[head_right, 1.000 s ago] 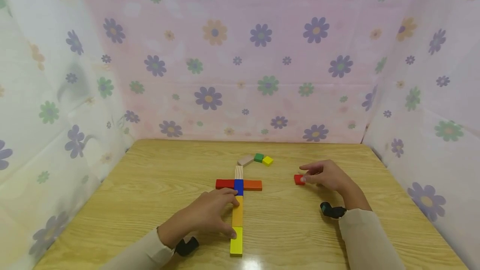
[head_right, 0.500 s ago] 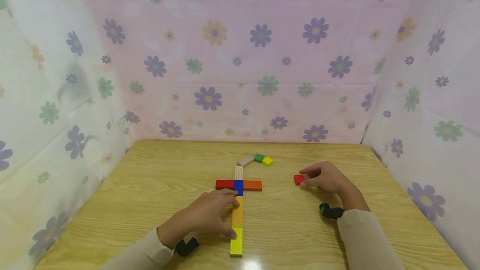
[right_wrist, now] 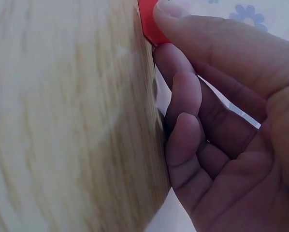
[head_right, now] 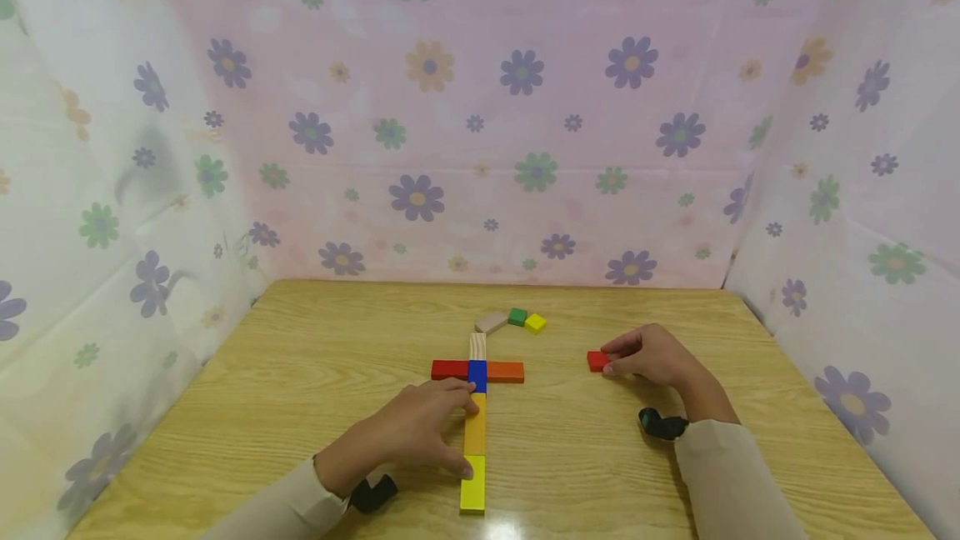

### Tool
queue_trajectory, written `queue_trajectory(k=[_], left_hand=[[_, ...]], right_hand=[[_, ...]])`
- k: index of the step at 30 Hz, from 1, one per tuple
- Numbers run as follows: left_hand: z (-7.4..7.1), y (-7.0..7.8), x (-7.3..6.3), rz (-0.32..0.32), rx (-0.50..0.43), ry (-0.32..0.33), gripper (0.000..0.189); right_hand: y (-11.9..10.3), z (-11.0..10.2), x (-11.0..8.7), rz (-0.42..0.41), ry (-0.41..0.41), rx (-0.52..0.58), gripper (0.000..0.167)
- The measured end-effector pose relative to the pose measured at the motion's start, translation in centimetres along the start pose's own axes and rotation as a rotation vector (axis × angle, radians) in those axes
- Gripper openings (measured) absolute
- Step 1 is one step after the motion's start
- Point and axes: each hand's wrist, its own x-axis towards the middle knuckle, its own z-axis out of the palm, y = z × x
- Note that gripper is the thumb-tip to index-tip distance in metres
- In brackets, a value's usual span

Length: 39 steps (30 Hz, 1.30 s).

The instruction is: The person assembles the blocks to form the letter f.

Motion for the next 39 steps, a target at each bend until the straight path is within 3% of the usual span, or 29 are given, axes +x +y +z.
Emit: queue_trajectory(k=[22, 39], left_hand=[[0.2, -0.3, 0.1, 0.011, 0.0, 0.01, 0.072], [0.0, -0.1, 0.0, -0.004, -0.001, -0.001, 0.072]], right_hand=[[-0.1, 0.2, 0.4, -0.022, 0.02, -0.036, 0.042], [-1.7, 0.6, 0.9, -0.066, 0.073, -0.099, 0.04]])
